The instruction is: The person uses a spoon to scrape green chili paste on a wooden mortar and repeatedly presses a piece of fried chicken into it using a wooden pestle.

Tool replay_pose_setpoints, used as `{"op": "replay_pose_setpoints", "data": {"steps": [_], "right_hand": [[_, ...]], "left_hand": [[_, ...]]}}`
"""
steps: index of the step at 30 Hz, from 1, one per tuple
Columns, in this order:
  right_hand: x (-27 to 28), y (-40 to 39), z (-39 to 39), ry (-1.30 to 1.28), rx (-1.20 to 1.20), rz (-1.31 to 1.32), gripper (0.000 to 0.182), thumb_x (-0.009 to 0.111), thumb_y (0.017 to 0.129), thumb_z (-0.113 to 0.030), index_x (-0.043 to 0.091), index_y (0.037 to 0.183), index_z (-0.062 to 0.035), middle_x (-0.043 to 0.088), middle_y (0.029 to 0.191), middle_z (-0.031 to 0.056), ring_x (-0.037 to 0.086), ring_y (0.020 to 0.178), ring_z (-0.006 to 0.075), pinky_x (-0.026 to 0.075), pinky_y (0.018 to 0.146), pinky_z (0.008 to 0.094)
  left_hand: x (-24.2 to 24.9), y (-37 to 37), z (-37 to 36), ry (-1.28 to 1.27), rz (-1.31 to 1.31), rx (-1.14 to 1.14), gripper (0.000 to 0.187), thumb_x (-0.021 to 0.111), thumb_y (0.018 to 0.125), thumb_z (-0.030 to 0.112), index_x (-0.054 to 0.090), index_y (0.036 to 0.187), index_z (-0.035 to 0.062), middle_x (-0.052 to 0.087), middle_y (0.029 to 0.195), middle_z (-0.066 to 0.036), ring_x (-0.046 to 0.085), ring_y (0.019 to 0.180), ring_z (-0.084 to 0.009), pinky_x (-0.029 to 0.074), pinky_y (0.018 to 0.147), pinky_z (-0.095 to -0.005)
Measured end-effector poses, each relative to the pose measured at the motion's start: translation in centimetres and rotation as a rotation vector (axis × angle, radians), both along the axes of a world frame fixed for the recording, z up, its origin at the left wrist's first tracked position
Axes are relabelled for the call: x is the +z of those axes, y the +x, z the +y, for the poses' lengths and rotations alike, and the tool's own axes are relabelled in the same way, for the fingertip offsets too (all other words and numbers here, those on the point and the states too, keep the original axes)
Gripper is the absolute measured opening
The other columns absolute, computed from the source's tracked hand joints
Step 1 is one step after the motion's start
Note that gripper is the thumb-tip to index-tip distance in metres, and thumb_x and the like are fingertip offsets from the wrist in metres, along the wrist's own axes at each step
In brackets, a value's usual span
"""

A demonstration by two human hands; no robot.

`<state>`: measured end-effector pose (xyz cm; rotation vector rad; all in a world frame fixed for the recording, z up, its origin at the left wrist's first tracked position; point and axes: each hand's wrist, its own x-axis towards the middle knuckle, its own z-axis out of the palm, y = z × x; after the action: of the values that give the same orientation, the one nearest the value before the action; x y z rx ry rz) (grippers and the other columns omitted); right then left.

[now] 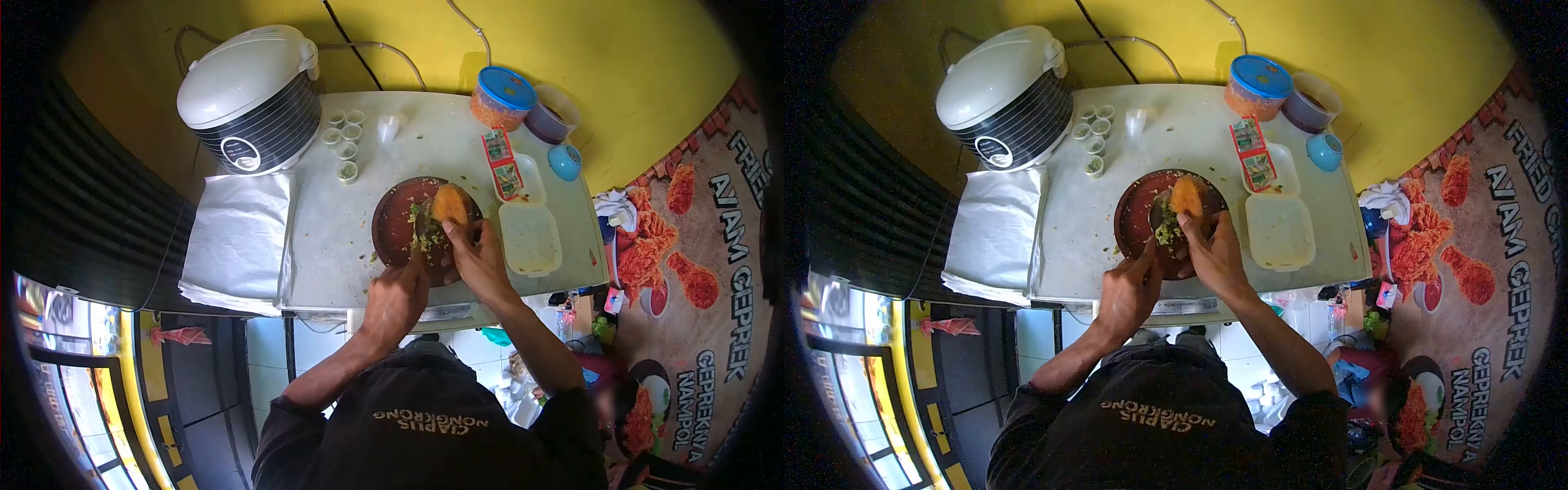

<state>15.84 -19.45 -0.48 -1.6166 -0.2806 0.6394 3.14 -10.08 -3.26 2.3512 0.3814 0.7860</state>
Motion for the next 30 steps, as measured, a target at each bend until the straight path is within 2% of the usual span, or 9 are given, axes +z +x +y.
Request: {"op": "replay_pose_setpoints", "data": {"steps": [4, 7, 9, 12, 16, 18, 22, 24, 30], "right_hand": [[0.0, 0.0, 0.3, 0.078, -0.03, 0.109, 0.045, 0.066, 0.092, -0.04, 0.046, 0.105, -0.0019, 0.057, 0.078, 0.0049, 0.061, 0.06, 0.0117, 0.051, 0.043, 0.026], [-0.6, 0.5, -0.2, 0.147, -0.004, 0.313, 0.043, 0.059, 0.096, -0.041, 0.048, 0.112, -0.0033, 0.059, 0.088, 0.0066, 0.063, 0.063, 0.0129, 0.055, 0.046, 0.027], [-0.5, 0.6, -0.3, 0.347, 0.029, 0.532, 0.04, 0.059, 0.096, -0.04, 0.049, 0.114, -0.0054, 0.058, 0.083, 0.0032, 0.062, 0.064, 0.0124, 0.052, 0.044, 0.024], [0.1, 0.7, -0.4, 0.36, -0.034, 0.737, 0.037, 0.056, 0.097, -0.04, 0.051, 0.112, -0.0061, 0.055, 0.08, 0.0011, 0.059, 0.062, 0.01, 0.048, 0.043, 0.021], [-0.9, 1.8, -1.4, 0.469, 0.076, 0.84, 0.036, 0.053, 0.099, -0.04, 0.051, 0.109, -0.0062, 0.052, 0.077, 0.0016, 0.054, 0.059, 0.0086, 0.044, 0.04, 0.0192], [-1.5, 2.5, -2.0, 0.532, 0.154, 0.96, 0.035, 0.048, 0.101, -0.037, 0.052, 0.103, -0.0026, 0.051, 0.082, 0.0063, 0.05, 0.055, 0.0078, 0.036, 0.032, 0.0153], [-1.9, 3.1, -2.9, 0.502, 0.213, 0.98, 0.037, 0.046, 0.101, -0.038, 0.051, 0.102, -0.0017, 0.051, 0.083, 0.0066, 0.046, 0.051, 0.007, 0.031, 0.028, 0.016], [-1.1, 2.9, -3.2, 0.406, 0.225, 0.911, 0.035, 0.051, 0.099, -0.04, 0.053, 0.096, -0.0055, 0.053, 0.08, 0.0045, 0.044, 0.049, 0.005, 0.026, 0.029, 0.0163], [-0.1, 2.6, -3.9, 0.352, 0.291, 0.89, 0.038, 0.051, 0.098, -0.044, 0.052, 0.095, -0.0053, 0.053, 0.079, 0.0045, 0.041, 0.048, 0.0042, 0.024, 0.029, 0.0156]], "left_hand": [[0.1, -0.1, -0.4, 0.047, -0.076, 0.003, 0.04, 0.064, 0.084, 0.0, 0.06, 0.123, -0.0047, 0.064, 0.072, -0.023, 0.067, 0.06, -0.0317, 0.053, 0.054, -0.0402], [-0.1, -0.3, -0.5, 0.016, 0.002, 0.026, 0.042, 0.064, 0.084, 0.001, 0.058, 0.126, -0.0039, 0.064, 0.071, -0.023, 0.067, 0.059, -0.0315, 0.053, 0.054, -0.0403], [0.2, -0.5, -0.4, 0.017, 0.016, 0.051, 0.038, 0.061, 0.084, 0.002, 0.058, 0.121, -0.007, 0.062, 0.066, -0.016, 0.064, 0.061, -0.0292, 0.053, 0.055, -0.0407], [-0.7, -0.2, -0.7, 0.045, -0.038, -0.003, 0.04, 0.062, 0.084, 0.002, 0.058, 0.123, -0.0062, 0.062, 0.066, -0.016, 0.064, 0.061, -0.0284, 0.053, 0.055, -0.0399], [0.2, -0.4, 0.1, 0.02, -0.005, 0.061, 0.042, 0.063, 0.084, 0.001, 0.057, 0.125, -0.0057, 0.063, 0.066, -0.015, 0.064, 0.06, -0.0283, 0.052, 0.055, -0.0396], [0.5, -0.8, 0.6, 0.041, -0.065, 0.046, 0.043, 0.065, 0.082, -0.001, 0.061, 0.126, -0.0016, 0.065, 0.068, -0.018, 0.065, 0.06, -0.0266, 0.053, 0.057, -0.037], [0.3, -1.2, 1.3, 0.093, -0.107, -0.055, 0.045, 0.065, 0.082, 0.0, 0.06, 0.127, -0.001, 0.066, 0.069, -0.015, 0.065, 0.06, -0.0251, 0.053, 0.062, -0.0356], [0.2, -1.2, 1.6, 0.158, -0.056, -0.118, 0.047, 0.066, 0.081, 0.0, 0.059, 0.127, -0.0009, 0.066, 0.069, -0.013, 0.065, 0.061, -0.0244, 0.053, 0.066, -0.0349], [-0.8, -0.9, 2.5, 0.229, -0.006, -0.163, 0.049, 0.065, 0.081, 0.003, 0.054, 0.129, -0.0043, 0.061, 0.065, -0.01, 0.063, 0.061, -0.0246, 0.053, 0.069, -0.0354]]}}
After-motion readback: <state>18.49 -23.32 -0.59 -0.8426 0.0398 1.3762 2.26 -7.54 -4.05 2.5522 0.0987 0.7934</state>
